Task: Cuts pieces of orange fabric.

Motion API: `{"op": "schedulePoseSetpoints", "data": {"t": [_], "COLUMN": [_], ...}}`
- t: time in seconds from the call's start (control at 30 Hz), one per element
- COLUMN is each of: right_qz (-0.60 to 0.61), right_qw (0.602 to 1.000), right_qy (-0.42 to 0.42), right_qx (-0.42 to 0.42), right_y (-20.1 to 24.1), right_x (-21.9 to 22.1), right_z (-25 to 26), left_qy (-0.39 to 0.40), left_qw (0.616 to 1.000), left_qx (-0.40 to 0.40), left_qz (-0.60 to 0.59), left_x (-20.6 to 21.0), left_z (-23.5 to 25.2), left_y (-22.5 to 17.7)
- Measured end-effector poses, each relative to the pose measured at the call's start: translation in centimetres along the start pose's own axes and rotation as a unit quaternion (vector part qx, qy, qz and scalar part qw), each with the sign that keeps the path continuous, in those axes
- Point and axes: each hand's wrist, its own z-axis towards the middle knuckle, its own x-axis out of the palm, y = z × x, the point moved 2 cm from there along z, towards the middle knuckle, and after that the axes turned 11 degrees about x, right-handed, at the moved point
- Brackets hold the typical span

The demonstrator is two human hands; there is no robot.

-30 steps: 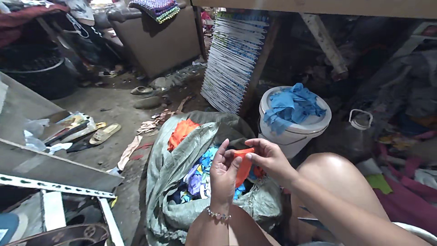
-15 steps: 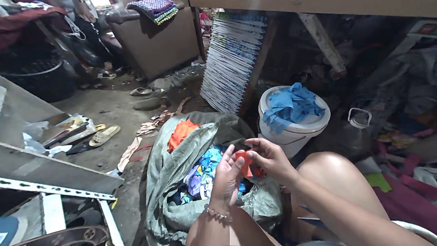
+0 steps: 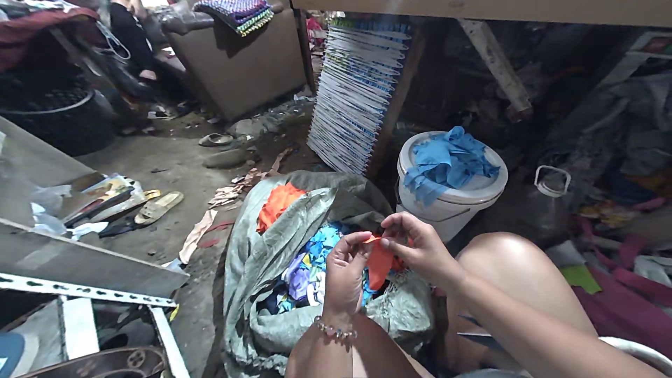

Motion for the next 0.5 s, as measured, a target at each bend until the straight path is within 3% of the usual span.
{"op": "schedulePoseSetpoints", "data": {"t": [0.17,0.3,0.4,0.47,0.5], "right_qz": [0.003,-0.024,-0.169,-0.312,-0.375], "right_qw": [1.000,0.999,0.985,0.947,0.917], "right_qy": [-0.011,-0.019,-0.008,0.025,0.052], "right_qx": [0.014,0.035,0.037,0.071,0.130], "right_y": [0.3,0.2,0.1,0.1,0.2], "right_x": [0.0,-1.1,-5.0,-8.7,-10.3], "right_z": [0.0,-0.3,-3.3,-7.9,-10.7], "left_qy": [0.026,-0.013,-0.047,-0.074,-0.086], "left_qw": [0.991,0.990,0.989,0.985,0.982], "left_qx": [-0.123,-0.142,-0.137,-0.149,-0.160], "left_qz": [0.035,0.018,0.037,0.048,0.050], "left_x": [0.2,0.4,0.3,0.2,0.1], "left_z": [0.0,0.0,0.2,0.3,0.3], "left_y": [0.0,-0.3,-0.6,-0.7,-0.6]}}
